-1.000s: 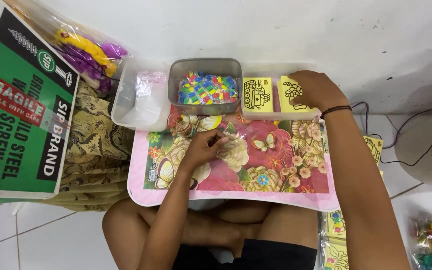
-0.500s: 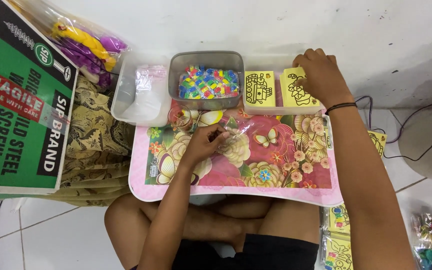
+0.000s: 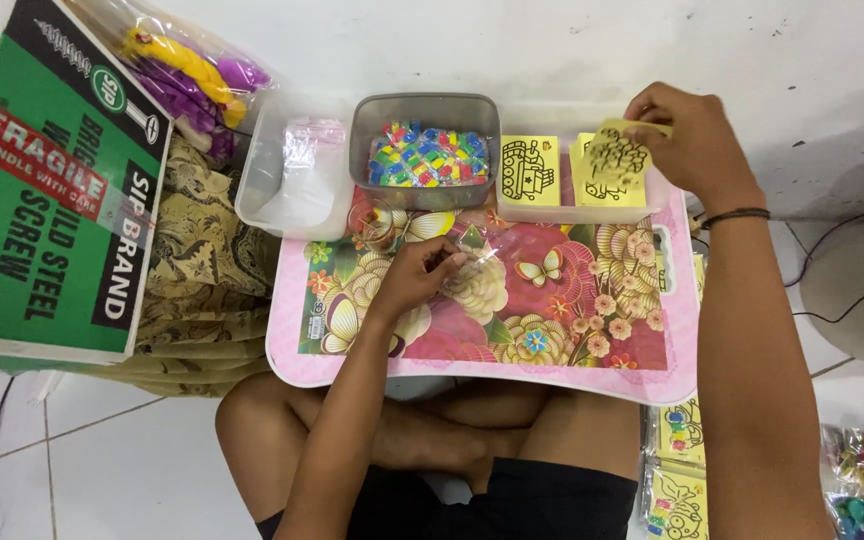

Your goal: The person places illustrated cards into plastic sleeves along with small colorful pieces and seals the sleeves with an adhesive strip.

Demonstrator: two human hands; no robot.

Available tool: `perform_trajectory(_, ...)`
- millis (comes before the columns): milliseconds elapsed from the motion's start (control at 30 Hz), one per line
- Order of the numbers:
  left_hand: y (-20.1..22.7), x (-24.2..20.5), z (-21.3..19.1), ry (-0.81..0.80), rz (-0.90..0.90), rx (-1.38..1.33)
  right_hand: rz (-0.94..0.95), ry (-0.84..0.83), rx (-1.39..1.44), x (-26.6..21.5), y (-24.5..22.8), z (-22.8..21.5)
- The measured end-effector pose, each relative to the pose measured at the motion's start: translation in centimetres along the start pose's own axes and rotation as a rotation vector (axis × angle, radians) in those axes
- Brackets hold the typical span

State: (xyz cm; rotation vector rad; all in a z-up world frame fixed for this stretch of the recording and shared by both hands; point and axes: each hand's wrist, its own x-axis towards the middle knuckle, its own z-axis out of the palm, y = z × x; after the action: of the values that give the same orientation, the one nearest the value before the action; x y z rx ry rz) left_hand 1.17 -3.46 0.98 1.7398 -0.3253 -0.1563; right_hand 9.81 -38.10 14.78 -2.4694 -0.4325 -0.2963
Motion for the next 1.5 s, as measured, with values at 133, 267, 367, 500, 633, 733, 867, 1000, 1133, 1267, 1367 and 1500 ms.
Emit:
perform_trajectory(133, -0.6, -0.1, -0.1, -0.013, 0.029, -0.046, -0.216, 0.229, 0.102, -1.6, -1.4, -0.5)
perform_trajectory(267, -0.3, -0.4, -0.1, -0.006, 0.039, -0.05, -0.09, 0.373, 0.382, -5.6, -2.8, 1.9)
perform_trajectory(367, -0.6, -0.4, -0.1, -0.005, 0.01, -0.034, 0.005, 0.444, 0.523, -8.6, -4.5, 5.5)
perform_trajectory(500, -2.1, 0.0, -0.3, -0.027, 0.09, -0.109, 0.371, 0.678, 0.769, -11.3, -5.2, 11.1)
perform_trajectory(633, -2.7, -0.1, 0.0, -0.054, 0.091, -0.171, 0.439, 0.757, 0.86, -12.5, -3.7, 15.4)
perform_trajectory(733, -2.5, -0.4, -0.3, -0.089, 0.089, -0.211, 0.492, 0.804, 1.09, -12.3, -4.0, 17.6)
perform_trajectory(867, -2.7, -0.5, -0.6, -0.091, 0.038, -0.26, 0.486, 0.823, 1.115, -12.2, -3.3, 18.0)
perform_trajectory(1000, -3.1, 0.0, -0.7, -0.108, 0.041, -0.276, 0.418, 0.77, 1.124, -12.6, -2.8, 17.9)
perform_trajectory(1133, -4.1, 0.2, -0.5, -0.112, 0.04, -0.279, 0.378, 0.704, 1.142, -13.0, -1.3, 18.5)
perform_trajectory(1267, -4.2, 0.2, -0.4, -0.107, 0.031, -0.275, 0.361, 0.691, 1.141, -12.9, -1.8, 18.3)
perform_trajectory(1367, -4.1, 0.2, -0.3, -0.088, 0.035, -0.237, 0.354, 0.66, 1.157, -13.2, -1.0, 18.7)
perform_trajectory(1500, -3.4, -0.1, -0.2, -0.099, 0.03, -0.253, 0.332, 0.625, 1.131, -13.1, -0.9, 18.7)
